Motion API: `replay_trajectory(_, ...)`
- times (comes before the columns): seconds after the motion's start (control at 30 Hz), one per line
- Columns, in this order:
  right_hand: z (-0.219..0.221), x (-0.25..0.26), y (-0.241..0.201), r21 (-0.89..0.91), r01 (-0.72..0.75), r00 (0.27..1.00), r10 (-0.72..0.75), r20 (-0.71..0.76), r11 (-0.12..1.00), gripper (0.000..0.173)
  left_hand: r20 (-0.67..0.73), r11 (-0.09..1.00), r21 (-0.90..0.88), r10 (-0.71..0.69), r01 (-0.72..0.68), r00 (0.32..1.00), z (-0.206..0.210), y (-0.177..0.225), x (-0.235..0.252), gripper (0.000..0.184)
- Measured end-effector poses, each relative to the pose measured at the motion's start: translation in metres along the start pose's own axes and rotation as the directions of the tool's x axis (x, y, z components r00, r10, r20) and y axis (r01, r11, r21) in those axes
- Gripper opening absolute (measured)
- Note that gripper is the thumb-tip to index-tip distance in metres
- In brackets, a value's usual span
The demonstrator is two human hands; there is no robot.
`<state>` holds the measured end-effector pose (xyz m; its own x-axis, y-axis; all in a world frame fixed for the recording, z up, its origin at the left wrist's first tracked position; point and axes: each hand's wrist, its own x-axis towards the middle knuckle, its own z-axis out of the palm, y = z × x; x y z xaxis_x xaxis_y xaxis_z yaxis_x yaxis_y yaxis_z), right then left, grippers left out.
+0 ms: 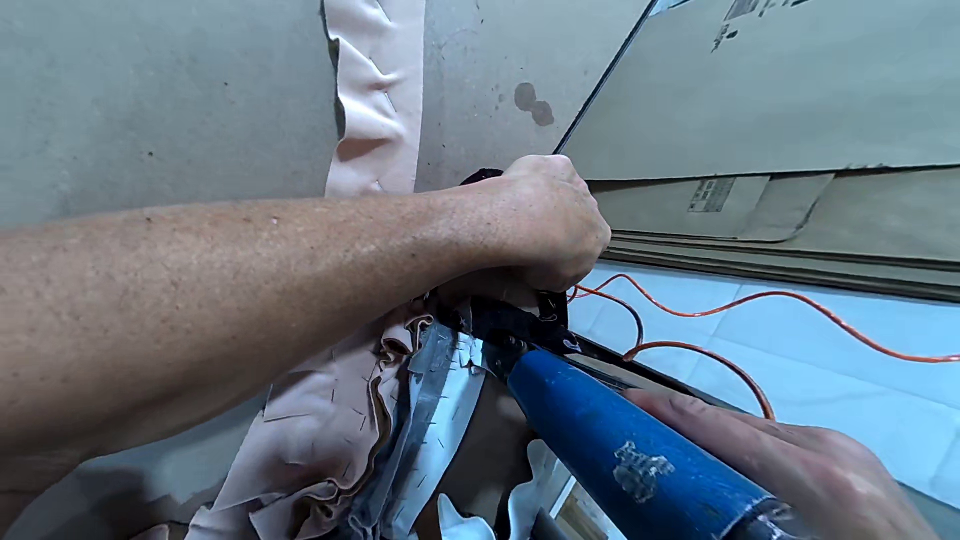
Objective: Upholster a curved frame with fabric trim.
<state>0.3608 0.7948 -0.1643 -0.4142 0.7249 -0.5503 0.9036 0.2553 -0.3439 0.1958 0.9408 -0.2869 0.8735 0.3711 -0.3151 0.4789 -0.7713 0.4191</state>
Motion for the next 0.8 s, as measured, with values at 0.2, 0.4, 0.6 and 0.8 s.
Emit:
replay_trajectory(0.2,-0.006,0.007,-0.003,-0.017,0.015,1.000,-0.015,-0.023,1.000,0.033,0.006,1.000,-0.011,0.002,-0.002,1.000,-0.001,-0.001,-0.002,0.045)
replay_trajectory(0.4,-0.026,-0.032,0.007,0.266,-0.041,0.987,0.080,-0.136,0.963,0.034,0.014,1.000,-0.015,0.000,0.001,1.000,-0.001,-0.002,-0.002,0.045)
replay_trajectory(0.6,-0.006,0.000,-0.023,0.139,-0.054,0.995,0.065,-0.079,0.989,0.033,0.025,1.000,-0.015,-0.010,0.010,1.000,-0.001,-0.001,-0.001,0.045)
replay_trajectory(0.8,0.004,0.009,-0.025,0.088,-0.062,0.996,0.067,-0.062,0.994,0.036,0.038,0.999,-0.023,-0.023,0.024,0.999,-0.001,0.000,-0.001,0.039)
